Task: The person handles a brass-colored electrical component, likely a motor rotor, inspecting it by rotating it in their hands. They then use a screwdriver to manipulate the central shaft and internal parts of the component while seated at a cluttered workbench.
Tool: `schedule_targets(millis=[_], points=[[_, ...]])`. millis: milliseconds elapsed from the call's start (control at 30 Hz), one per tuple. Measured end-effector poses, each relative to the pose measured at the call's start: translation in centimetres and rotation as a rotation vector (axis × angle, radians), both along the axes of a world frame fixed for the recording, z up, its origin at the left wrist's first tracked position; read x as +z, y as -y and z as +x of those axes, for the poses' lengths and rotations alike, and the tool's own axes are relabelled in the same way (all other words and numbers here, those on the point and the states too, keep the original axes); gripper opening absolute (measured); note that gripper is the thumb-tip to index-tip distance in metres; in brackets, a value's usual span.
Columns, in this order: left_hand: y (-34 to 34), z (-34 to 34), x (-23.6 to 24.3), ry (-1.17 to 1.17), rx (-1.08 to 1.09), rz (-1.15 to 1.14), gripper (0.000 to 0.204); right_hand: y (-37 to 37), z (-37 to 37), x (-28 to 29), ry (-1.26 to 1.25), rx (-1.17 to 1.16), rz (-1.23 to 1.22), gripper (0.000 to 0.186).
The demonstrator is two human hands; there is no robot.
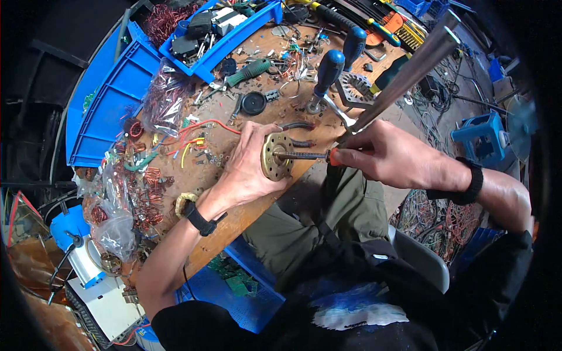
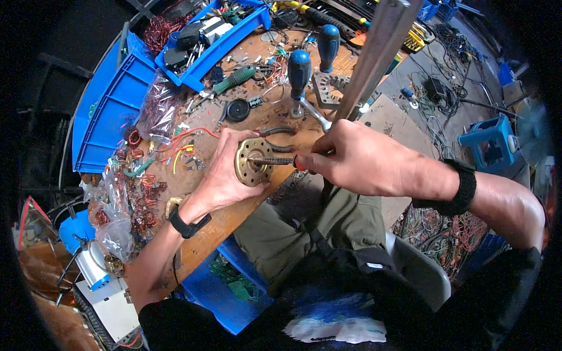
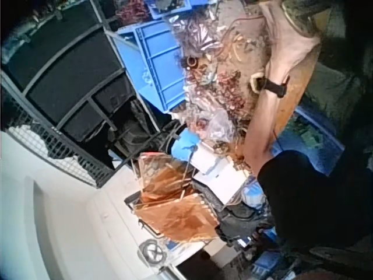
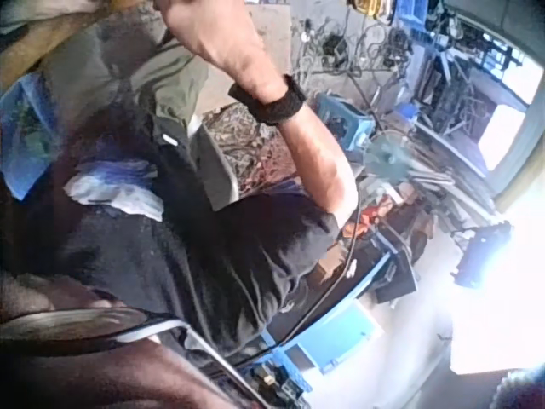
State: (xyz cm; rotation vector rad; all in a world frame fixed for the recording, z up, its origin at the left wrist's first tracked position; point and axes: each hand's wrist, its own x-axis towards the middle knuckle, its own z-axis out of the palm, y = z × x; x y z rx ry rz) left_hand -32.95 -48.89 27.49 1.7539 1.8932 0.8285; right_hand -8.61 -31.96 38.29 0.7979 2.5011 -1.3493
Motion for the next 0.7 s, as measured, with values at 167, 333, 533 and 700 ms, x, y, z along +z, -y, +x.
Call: schedule_targets(millis=[167, 333, 533, 700], points=[[0.2, 0.2, 0.0, 0.018, 0.039, 0.0, 0.094, -0.2, -0.1, -0.1, -0.077, 0.086, 0.112, 0.034], [0.3, 0.0, -0.7, 0.023, 0.037, 0.031, 0.094, -0.5, 0.0, -0.9, -0.201, 0.177, 0.193, 0.02], [0.2, 0.1, -0.8, 0.033, 0.021, 0.071, 0.094, -0.3, 0.1, -1.3, -0.357, 0.237, 0.31, 0.016], [0.0, 0.1, -0.4, 0.022, 0.006, 0.068, 0.093, 0.2, 0.1, 0.1, -0.293, 0.283, 0.416, 0.02]])
